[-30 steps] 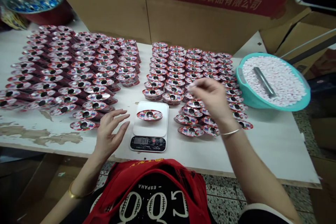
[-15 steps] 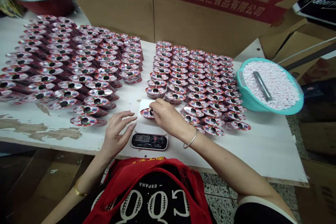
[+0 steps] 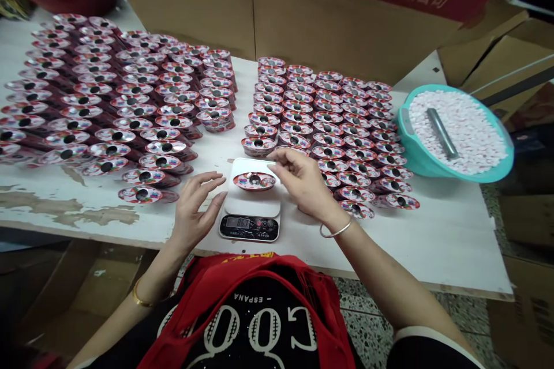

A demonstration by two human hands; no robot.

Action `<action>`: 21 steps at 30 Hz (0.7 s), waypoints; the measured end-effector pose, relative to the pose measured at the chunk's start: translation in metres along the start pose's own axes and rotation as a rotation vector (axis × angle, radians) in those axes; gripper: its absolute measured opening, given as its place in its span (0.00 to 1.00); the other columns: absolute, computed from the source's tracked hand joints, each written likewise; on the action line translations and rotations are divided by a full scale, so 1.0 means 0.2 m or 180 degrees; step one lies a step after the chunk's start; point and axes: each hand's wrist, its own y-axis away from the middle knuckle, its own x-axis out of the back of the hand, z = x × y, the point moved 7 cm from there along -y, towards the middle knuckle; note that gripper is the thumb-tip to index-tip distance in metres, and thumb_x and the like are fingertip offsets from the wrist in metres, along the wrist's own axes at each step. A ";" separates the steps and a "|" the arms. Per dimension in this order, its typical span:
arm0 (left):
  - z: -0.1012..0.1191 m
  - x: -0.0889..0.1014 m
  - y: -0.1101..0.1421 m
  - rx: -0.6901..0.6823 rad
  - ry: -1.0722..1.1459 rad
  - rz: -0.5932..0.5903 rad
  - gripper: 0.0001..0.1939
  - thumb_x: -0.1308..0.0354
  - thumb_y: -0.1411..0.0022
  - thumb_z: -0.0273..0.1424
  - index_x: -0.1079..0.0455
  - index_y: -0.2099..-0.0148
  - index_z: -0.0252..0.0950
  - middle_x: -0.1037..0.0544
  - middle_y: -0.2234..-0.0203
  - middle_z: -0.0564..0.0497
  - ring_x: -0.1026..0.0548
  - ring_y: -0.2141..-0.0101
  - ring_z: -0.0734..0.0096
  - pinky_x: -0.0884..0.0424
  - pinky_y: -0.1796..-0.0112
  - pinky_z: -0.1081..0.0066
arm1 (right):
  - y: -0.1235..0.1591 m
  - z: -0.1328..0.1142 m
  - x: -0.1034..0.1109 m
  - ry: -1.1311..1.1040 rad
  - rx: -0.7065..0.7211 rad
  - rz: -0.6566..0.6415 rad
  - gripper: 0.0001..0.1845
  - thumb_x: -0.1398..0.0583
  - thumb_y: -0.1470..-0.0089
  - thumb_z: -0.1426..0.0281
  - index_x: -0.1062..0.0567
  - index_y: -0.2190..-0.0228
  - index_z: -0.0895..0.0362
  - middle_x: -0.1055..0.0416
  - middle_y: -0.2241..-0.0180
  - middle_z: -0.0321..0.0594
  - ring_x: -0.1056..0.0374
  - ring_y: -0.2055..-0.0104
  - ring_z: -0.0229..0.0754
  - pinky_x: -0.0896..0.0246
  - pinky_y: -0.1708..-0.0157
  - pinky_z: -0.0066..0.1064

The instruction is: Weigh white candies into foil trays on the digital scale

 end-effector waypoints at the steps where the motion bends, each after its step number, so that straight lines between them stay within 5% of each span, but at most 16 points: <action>1: 0.01 0.00 -0.01 -0.0025 0.0003 -0.0006 0.15 0.44 0.36 0.28 0.33 0.47 0.40 0.26 0.52 0.44 0.29 0.50 0.63 0.34 0.50 0.60 | 0.01 0.04 0.02 -0.0295 -0.0258 0.0042 0.10 0.38 0.44 0.64 0.26 0.64 0.59 0.31 0.70 0.37 0.37 0.71 0.33 0.40 0.71 0.26; 4: 0.03 -0.03 -0.05 -0.0126 0.0004 -0.0089 0.17 0.44 0.36 0.29 0.34 0.45 0.40 0.27 0.51 0.44 0.29 0.49 0.63 0.34 0.49 0.59 | 0.05 0.14 0.05 -0.0871 -0.0848 0.0057 0.14 0.36 0.48 0.60 0.27 0.69 0.59 0.35 0.76 0.33 0.43 0.77 0.29 0.44 0.77 0.23; 8: 0.07 -0.10 -0.10 -0.0357 -0.0118 -0.0349 0.19 0.45 0.35 0.29 0.35 0.43 0.40 0.29 0.47 0.42 0.32 0.46 0.59 0.36 0.47 0.56 | 0.08 0.18 0.06 -0.0941 -0.0969 0.0021 0.15 0.34 0.50 0.59 0.25 0.68 0.59 0.30 0.71 0.38 0.36 0.72 0.32 0.38 0.72 0.25; 14: 0.15 -0.18 -0.11 -0.0697 -0.0224 -0.0611 0.17 0.45 0.36 0.30 0.33 0.45 0.42 0.30 0.45 0.43 0.35 0.42 0.57 0.40 0.44 0.52 | 0.05 0.11 0.00 -0.0427 -0.0308 0.0018 0.09 0.39 0.44 0.65 0.25 0.66 0.59 0.29 0.69 0.38 0.34 0.70 0.34 0.37 0.69 0.27; 21: 0.11 -0.10 -0.13 -0.0406 0.0015 -0.0335 0.20 0.44 0.36 0.29 0.36 0.42 0.43 0.29 0.47 0.44 0.32 0.45 0.60 0.38 0.46 0.56 | 0.03 -0.02 -0.14 0.0607 0.0623 -0.0012 0.07 0.42 0.41 0.73 0.25 0.61 0.60 0.28 0.62 0.42 0.33 0.60 0.38 0.39 0.57 0.31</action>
